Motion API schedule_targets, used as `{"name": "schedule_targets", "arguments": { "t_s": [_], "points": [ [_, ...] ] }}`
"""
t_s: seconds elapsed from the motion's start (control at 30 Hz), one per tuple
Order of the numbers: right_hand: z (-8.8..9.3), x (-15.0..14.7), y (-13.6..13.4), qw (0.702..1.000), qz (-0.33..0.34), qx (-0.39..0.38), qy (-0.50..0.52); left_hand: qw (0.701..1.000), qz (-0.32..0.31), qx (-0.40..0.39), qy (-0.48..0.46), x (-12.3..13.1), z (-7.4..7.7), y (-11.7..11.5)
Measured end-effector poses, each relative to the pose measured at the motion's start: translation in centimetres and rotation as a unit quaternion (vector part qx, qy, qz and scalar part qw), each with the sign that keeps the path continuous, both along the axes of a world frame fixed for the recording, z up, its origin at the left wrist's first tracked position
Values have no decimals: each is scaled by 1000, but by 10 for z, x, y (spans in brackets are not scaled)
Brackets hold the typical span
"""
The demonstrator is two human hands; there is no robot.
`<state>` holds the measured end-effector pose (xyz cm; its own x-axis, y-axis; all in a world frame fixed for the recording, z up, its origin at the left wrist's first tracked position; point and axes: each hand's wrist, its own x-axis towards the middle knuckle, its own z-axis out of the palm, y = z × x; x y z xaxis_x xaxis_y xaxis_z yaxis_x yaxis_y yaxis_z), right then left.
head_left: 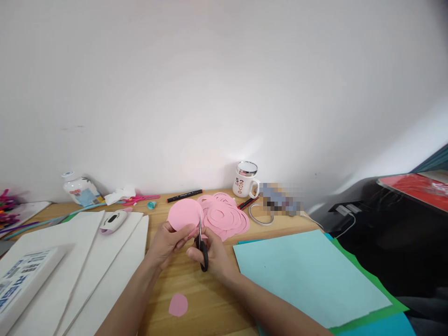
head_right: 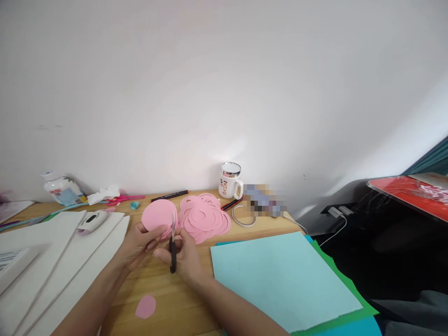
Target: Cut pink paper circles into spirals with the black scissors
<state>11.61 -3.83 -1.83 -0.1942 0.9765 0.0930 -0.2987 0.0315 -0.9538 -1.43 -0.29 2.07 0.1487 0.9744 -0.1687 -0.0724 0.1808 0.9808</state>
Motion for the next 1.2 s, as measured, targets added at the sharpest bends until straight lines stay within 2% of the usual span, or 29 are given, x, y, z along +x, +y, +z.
{"name": "schedule_targets", "arguments": {
  "t_s": [0.5,0.93,1.2],
  "points": [
    [1,3,3,1000,-2,4,11,1000,-14,21,5,-2,0,0],
    [5,2,2,999,-1,-37,-3,1000,-3,24,0,-4,3,2],
    [-5,0,3,999,3,-34,7,999,-5,30,-20,-4,5,2]
  ]
}}
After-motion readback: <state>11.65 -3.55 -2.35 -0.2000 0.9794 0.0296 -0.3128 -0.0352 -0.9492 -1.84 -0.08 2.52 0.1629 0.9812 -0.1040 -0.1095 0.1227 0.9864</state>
